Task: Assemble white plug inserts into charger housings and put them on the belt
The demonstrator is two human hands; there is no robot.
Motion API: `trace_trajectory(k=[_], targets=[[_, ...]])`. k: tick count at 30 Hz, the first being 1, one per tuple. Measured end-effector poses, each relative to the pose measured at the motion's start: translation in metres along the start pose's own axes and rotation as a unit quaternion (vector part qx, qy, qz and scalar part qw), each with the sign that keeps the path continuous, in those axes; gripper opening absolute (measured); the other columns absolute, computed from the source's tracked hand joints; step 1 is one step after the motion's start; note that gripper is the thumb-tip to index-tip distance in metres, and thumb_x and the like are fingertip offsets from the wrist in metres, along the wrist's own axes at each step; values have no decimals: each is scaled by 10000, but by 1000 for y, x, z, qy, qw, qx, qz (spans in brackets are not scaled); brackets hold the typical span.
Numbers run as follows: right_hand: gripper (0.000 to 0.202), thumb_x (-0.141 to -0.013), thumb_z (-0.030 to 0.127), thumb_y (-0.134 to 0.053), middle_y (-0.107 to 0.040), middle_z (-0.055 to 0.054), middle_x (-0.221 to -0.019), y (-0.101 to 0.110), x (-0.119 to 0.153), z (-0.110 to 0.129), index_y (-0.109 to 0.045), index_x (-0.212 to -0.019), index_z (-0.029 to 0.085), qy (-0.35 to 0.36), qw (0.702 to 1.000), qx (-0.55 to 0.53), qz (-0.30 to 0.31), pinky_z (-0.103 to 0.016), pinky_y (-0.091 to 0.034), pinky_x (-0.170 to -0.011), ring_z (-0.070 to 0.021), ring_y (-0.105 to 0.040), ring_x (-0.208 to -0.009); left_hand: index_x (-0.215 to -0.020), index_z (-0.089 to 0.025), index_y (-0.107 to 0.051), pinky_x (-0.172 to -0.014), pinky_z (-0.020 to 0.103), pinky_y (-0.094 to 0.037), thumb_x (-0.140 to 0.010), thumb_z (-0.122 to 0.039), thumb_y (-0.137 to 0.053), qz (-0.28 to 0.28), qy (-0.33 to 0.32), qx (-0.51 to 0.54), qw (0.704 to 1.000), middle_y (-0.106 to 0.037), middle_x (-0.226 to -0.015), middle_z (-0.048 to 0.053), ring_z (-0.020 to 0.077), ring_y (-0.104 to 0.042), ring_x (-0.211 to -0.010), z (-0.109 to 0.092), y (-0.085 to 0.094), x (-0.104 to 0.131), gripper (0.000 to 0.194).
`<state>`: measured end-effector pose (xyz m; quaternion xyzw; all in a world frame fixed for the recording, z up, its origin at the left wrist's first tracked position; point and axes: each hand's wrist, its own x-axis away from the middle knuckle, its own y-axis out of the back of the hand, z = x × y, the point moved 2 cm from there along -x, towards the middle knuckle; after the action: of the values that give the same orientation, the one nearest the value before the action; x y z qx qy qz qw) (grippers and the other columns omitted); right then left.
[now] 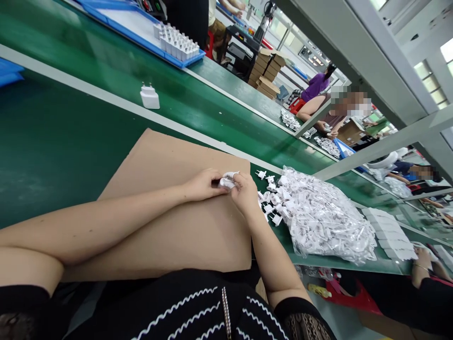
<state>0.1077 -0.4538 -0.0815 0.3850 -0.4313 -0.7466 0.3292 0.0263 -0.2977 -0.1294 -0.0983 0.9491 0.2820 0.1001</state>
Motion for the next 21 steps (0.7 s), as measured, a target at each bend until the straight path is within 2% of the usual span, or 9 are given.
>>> trace_trajectory(k=[3, 6, 9, 11, 12, 14, 17, 19, 21], targets=[[341, -755, 56, -542, -652, -70, -951, -3, 2, -1, -718, -1009, 198, -13, 1000, -6, 0, -333, -459, -857, -232, -558, -936, -877, -183, -720, -769, 354, -463, -821, -629, -686, 5, 3, 10, 1000, -693, -862, 71, 249, -624, -860, -4, -1, 3, 451], [279, -806, 107, -588, -671, -60, -944, -6, 6, -4, -718, -1036, 199, -30, 998, -59, -14, -366, -453, -976, -225, -581, -939, -884, -186, -728, -770, 351, -486, -820, -639, -687, 12, 6, 23, 1000, -719, -888, 74, 254, -643, -866, -14, 1, 5, 460], [364, -934, 260, -583, -697, -66, -1102, -2, 9, -11, -650, -1289, 221, -65, 984, -155, -59, -367, -449, -1056, -207, -611, -1013, -945, -198, -748, -730, 340, -506, -780, -665, -717, 61, 60, 46, 995, -743, -911, 64, 261, -670, -850, -20, 5, -3, 497], [446, -994, 333, -535, -663, -116, -1259, 5, 12, -19, -576, -1421, 208, -109, 980, -135, -94, -392, -442, -1087, -229, -602, -1141, -1033, -210, -752, -786, 352, -536, -724, -675, -746, 70, 97, 63, 991, -765, -1016, 67, 289, -696, -936, -19, 12, -18, 558], [455, -1005, 332, -522, -632, -148, -1327, 8, 13, -23, -571, -1437, 196, -139, 980, -92, -104, -430, -414, -1124, -257, -574, -1228, -1054, -211, -748, -828, 365, -545, -685, -683, -757, 50, 116, 59, 990, -767, -1063, 74, 307, -700, -985, -17, 17, -28, 599], [446, -996, 290, -533, -558, -194, -1445, 13, 18, -32, -596, -1424, 182, -207, 974, 14, -95, -546, -287, -1214, -330, -454, -1409, -1021, -217, -736, -865, 397, -550, -607, -705, -753, -17, 158, 8, 987, -771, -1070, 83, 341, -702, -1021, -8, 31, -50, 640], [500, -961, 272, -589, -478, -237, -1539, 11, 24, -46, -582, -1441, 130, -284, 955, 87, -29, -668, -124, -1247, -402, -279, -1543, -856, -285, -695, -817, 426, -541, -614, -735, -640, -83, 193, -165, 964, -760, -886, 5, 355, -703, -976, 9, 55, -89, 513], [485, -944, 220, -587, -500, -254, -1516, 8, 23, -54, -600, -1405, 70, -315, 945, 86, 2, -650, -175, -1250, -407, -288, -1543, -711, -323, -621, -767, 412, -536, -623, -751, -531, -76, 192, -249, 946, -683, -669, -59, 341, -711, -916, 18, 67, -114, 446], [377, -940, 158, -550, -573, -233, -1434, 7, 20, -60, -676, -1285, 76, -318, 943, 95, -14, -597, -265, -1240, -371, -430, -1464, -607, -337, -572, -721, 405, -532, -586, -764, -490, -58, 210, -324, 921, -589, -518, -70, 340, -721, -859, 21, 74, -134, 435]])
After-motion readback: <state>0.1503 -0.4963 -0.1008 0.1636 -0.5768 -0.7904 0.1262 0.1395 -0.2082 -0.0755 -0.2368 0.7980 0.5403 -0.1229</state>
